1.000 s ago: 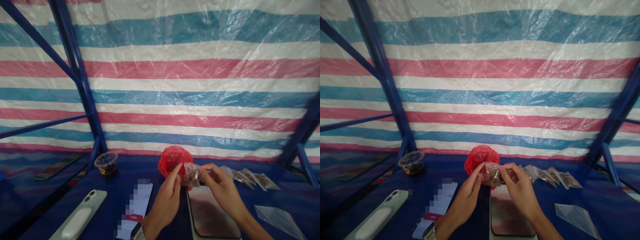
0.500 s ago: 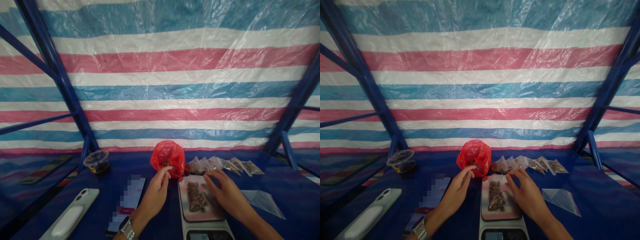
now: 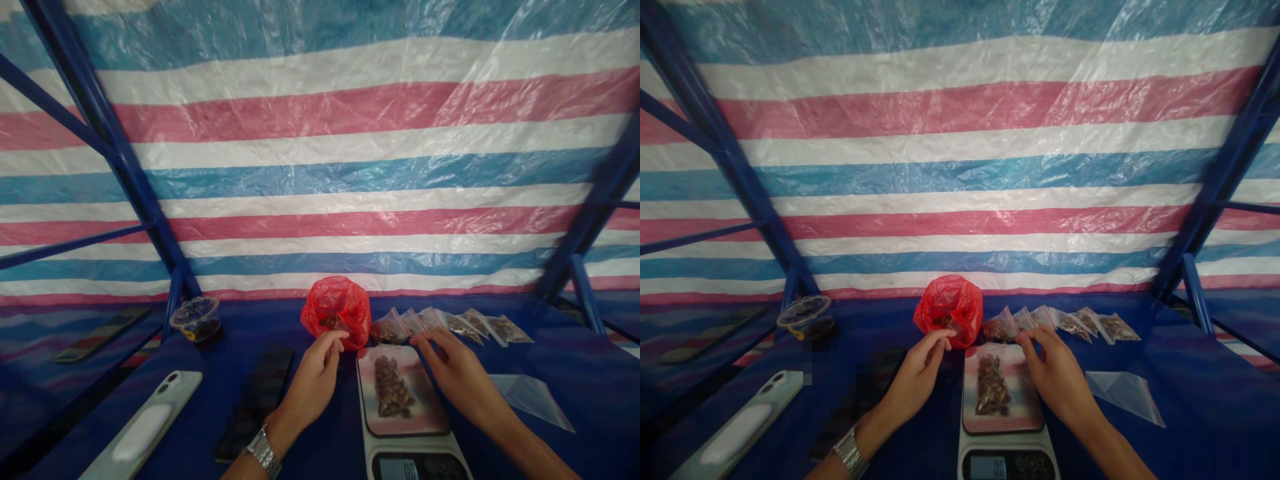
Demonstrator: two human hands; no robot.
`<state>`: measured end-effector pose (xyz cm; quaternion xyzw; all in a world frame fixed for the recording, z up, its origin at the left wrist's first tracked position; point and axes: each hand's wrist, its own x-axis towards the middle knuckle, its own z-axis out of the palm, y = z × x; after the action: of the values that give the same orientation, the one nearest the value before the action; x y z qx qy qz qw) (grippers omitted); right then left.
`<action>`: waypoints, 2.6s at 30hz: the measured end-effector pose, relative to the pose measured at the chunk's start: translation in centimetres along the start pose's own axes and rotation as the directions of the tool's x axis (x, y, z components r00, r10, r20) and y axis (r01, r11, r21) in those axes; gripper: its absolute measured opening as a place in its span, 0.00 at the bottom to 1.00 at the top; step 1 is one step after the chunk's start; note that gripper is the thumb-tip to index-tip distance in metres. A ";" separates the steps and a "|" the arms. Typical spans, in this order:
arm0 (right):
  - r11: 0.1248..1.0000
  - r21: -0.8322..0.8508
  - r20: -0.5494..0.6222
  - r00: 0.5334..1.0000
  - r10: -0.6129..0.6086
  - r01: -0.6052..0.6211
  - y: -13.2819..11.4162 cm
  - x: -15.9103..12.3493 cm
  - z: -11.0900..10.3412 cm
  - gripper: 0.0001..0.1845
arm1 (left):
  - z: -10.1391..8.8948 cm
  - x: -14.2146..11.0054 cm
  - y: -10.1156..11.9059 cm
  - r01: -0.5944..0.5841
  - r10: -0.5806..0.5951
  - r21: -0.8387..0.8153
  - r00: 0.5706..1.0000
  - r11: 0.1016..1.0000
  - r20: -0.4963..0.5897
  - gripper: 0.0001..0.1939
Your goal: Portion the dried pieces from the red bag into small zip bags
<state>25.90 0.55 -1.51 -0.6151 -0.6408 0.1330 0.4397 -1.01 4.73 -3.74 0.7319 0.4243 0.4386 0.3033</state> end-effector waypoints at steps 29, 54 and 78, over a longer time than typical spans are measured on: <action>0.985 -0.158 0.063 0.995 0.081 -0.071 -0.5 -0.7 1.4 0.23 | 0.8 -0.7 1.4 -0.027 0.026 0.003 0.993 1.000 0.111 0.18; 0.989 -0.113 -0.010 0.996 0.092 -0.093 -0.1 -0.2 1.3 0.25 | -2.0 -2.3 3.4 0.276 -0.310 0.649 0.948 0.709 -0.064 0.16; 0.958 0.265 0.162 0.984 0.071 -0.113 -4.3 -0.8 2.6 0.21 | 2.7 -2.7 5.9 0.193 -0.184 0.147 0.980 0.970 -0.076 0.18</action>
<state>21.01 -0.17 -0.25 -0.5659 -0.6184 0.2865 0.4640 2.83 -0.56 -1.07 0.6956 0.5336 0.3960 0.2730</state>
